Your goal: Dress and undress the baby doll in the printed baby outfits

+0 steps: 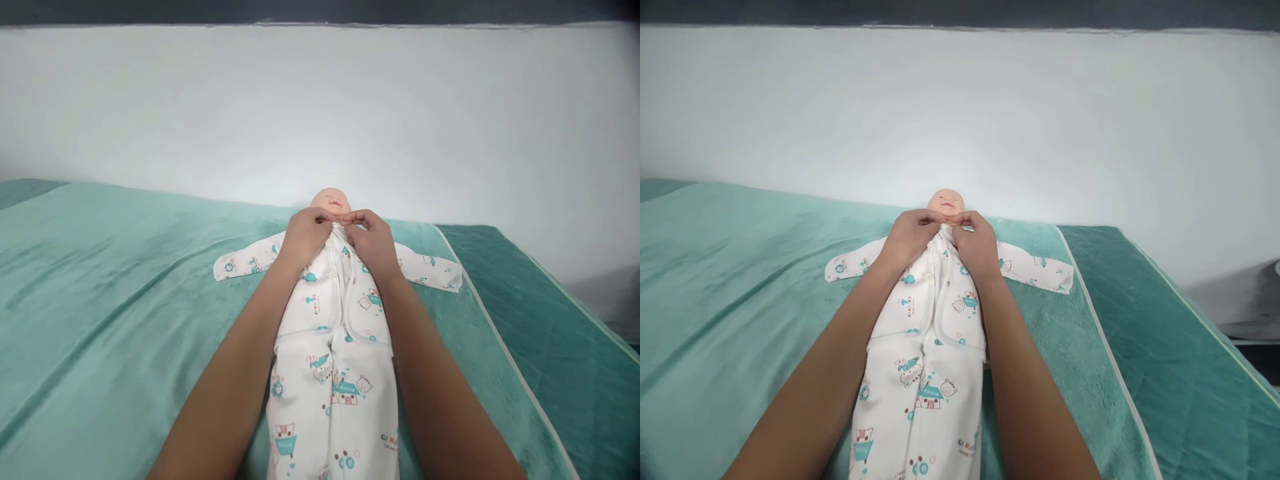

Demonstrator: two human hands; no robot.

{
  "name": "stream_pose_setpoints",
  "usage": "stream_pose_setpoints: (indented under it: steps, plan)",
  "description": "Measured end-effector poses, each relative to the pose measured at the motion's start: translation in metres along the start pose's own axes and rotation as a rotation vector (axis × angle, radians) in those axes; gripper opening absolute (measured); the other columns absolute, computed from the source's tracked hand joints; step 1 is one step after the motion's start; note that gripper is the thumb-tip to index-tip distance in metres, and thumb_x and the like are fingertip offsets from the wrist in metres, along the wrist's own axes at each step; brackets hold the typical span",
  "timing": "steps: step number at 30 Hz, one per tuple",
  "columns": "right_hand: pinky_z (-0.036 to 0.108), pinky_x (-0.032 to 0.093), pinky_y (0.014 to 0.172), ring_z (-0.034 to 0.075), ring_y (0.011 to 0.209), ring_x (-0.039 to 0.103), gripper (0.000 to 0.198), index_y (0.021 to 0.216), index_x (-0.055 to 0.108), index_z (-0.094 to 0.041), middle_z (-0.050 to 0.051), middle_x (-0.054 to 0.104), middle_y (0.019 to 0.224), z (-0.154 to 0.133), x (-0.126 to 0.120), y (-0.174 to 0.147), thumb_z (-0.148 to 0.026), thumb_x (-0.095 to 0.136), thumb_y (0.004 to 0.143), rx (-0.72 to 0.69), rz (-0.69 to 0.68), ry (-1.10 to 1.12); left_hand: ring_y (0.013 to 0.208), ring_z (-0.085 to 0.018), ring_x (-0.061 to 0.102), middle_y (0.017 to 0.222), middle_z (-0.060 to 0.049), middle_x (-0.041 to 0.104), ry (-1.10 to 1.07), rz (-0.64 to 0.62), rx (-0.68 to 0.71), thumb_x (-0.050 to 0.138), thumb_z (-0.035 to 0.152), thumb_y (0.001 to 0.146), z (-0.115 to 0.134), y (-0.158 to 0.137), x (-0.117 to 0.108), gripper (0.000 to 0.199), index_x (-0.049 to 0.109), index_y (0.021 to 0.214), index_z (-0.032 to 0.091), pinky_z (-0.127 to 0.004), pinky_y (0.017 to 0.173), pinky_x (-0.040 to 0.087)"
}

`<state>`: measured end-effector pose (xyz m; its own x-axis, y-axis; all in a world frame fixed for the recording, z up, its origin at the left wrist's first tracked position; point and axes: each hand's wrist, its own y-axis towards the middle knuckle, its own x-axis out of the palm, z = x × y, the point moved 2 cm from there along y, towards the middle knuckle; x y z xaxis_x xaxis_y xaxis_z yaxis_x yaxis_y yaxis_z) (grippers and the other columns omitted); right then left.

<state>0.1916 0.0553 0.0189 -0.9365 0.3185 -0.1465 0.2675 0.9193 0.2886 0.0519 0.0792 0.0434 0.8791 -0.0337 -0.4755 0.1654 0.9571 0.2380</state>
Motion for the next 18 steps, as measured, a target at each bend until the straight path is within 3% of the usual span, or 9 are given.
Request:
stream_pose_setpoints:
  steps: [6, 12, 18]
  plan:
    - [0.029, 0.043, 0.068, 0.016, 0.077, 0.057, 0.011, 0.079, 0.063, -0.021, 0.004, 0.07, 0.092, -0.002, 0.0, -0.001, -0.025, 0.056, 0.072, -0.032, -0.007, -0.026, 0.077, -0.019, 0.063, 0.083, -0.005, 0.073, 0.026, 0.009, -0.016, 0.058, 0.03, 0.082, 0.005, -0.003, 0.0, 0.018, 0.068, 0.074, 0.018, -0.031, 0.071, 0.046]
    - [0.028, 0.043, 0.067, 0.016, 0.073, 0.057, 0.014, 0.081, 0.063, -0.021, 0.002, 0.07, 0.085, -0.006, 0.001, -0.003, -0.024, 0.051, 0.074, -0.026, 0.003, -0.048, 0.087, -0.019, 0.065, 0.092, -0.004, 0.074, 0.003, -0.004, 0.016, 0.057, 0.018, 0.08, 0.001, -0.001, 0.001, 0.017, 0.073, 0.085, 0.02, -0.03, 0.082, 0.048]
    - [0.029, 0.042, 0.065, 0.015, 0.063, 0.055, 0.021, 0.086, 0.068, -0.022, 0.001, 0.073, 0.082, -0.014, -0.002, -0.009, -0.025, 0.049, 0.078, -0.062, 0.053, -0.11, 0.085, -0.019, 0.065, 0.092, -0.004, 0.075, 0.059, -0.006, 0.045, 0.055, 0.02, 0.081, 0.002, -0.003, 0.0, 0.019, 0.074, 0.08, 0.02, -0.032, 0.079, 0.047]
